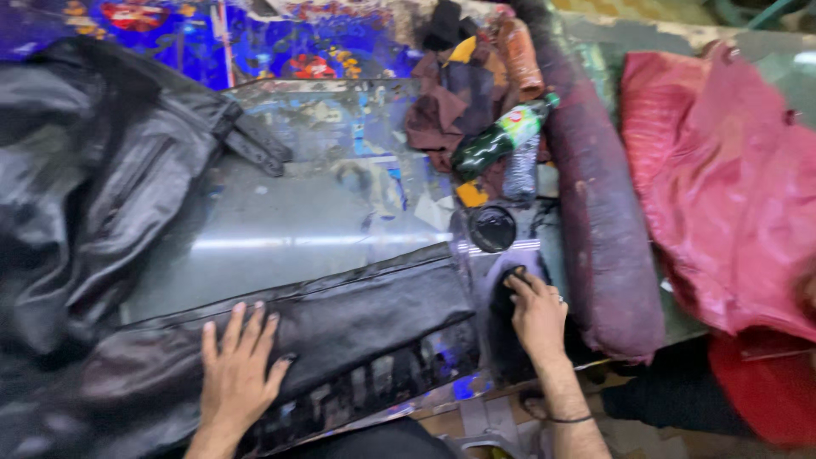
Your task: The person spreads a black leather jacket and brown leather pants on a work table and rubs dark polish or dye into the leather using a small sponge applicator, dipping it into a tin of polish and working it over the sleeves and pant legs section by section.
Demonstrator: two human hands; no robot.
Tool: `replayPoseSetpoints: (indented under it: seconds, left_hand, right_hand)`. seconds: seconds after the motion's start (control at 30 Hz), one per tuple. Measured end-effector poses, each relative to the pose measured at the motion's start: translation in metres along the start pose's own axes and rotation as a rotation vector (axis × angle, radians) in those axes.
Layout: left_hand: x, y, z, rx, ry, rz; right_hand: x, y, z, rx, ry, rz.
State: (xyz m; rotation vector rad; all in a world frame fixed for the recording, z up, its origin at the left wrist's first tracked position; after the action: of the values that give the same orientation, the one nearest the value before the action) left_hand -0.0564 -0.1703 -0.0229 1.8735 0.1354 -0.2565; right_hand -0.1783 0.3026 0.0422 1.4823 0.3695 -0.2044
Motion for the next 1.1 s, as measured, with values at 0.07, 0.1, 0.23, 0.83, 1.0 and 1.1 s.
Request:
replayPoseSetpoints:
  seconds: [0.07, 0.1, 0.23, 0.83, 1.0, 1.1]
  left_hand:
    - [-0.004, -0.001, -0.004, -0.018, 0.004, 0.095]
    - [-0.005, 0.003, -0.005, 0.022, -0.006, 0.104]
    - [-0.009, 0.018, -0.022, 0.168, -0.115, 0.132]
    - [-0.024, -0.002, -0.068, 0.142, -0.348, 0.234]
    - [-0.026, -0.016, -0.085, 0.150, -0.329, 0.271]
    - [-0.029, -0.020, -0.092, 0.151, -0.346, 0.251]
  right_hand:
    - [0.008, -0.023, 0.006, -0.149, 0.072, 0.180]
    - [0.015, -0.023, 0.002, -0.198, 0.037, 0.164]
    - [0.038, -0.012, -0.010, -0.019, -0.011, 0.028]
    - [0.048, 0.009, 0.207, -0.186, 0.151, -0.170]
    - [0.046, 0.007, 0.217, -0.326, 0.210, -0.107]
    - [0.030, 0.012, 0.210, -0.215, 0.213, -0.145]
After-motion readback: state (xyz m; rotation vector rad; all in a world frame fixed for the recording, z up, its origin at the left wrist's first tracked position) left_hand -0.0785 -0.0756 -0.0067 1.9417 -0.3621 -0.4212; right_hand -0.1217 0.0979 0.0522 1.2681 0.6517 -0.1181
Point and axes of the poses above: each hand's wrist, its own x-axis away from the middle knuckle, its own y-axis out of the back of the hand, z = x × y, the point moved 9 cm from there along -x, towards the middle knuckle, and after that the axes turned 1 degree about z, right-handed, at the moved point
